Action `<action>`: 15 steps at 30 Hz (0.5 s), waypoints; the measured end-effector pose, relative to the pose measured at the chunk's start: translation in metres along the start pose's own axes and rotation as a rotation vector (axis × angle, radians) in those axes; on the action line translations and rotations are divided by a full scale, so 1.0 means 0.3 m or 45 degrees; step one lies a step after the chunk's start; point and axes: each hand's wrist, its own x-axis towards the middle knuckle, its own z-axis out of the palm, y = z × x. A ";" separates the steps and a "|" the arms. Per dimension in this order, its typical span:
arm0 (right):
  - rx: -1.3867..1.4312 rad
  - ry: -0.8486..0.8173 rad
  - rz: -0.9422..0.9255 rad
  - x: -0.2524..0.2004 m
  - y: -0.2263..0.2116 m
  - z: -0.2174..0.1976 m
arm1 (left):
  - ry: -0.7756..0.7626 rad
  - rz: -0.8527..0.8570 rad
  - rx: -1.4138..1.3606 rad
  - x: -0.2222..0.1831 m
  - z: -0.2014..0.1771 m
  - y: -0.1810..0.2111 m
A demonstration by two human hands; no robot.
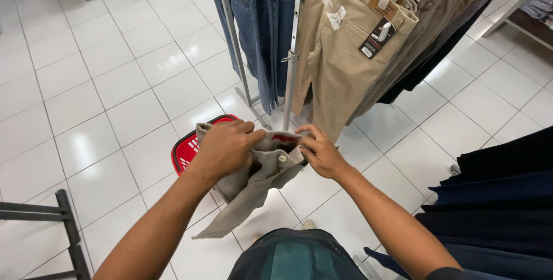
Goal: The person takes a pair of folded pants from a red shopping basket, unfolds them, places them onto a white plastic hanger, and then hangs the pants on a metal display rack.
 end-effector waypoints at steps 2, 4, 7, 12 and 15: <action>-0.083 0.065 -0.059 0.011 0.029 0.017 | -0.030 0.061 -0.002 -0.035 0.017 -0.045; -0.171 0.130 -0.121 0.028 0.039 0.017 | -0.053 0.121 -0.005 -0.059 0.012 -0.076; -0.427 0.221 -0.342 0.047 -0.007 -0.004 | -0.005 0.264 -0.048 -0.089 -0.007 -0.093; -0.627 0.306 -0.599 0.085 -0.132 -0.076 | 0.118 -0.005 -0.006 -0.132 0.069 -0.122; -0.640 0.313 -0.658 0.111 -0.173 -0.106 | 0.195 -0.308 -0.131 -0.152 0.138 -0.079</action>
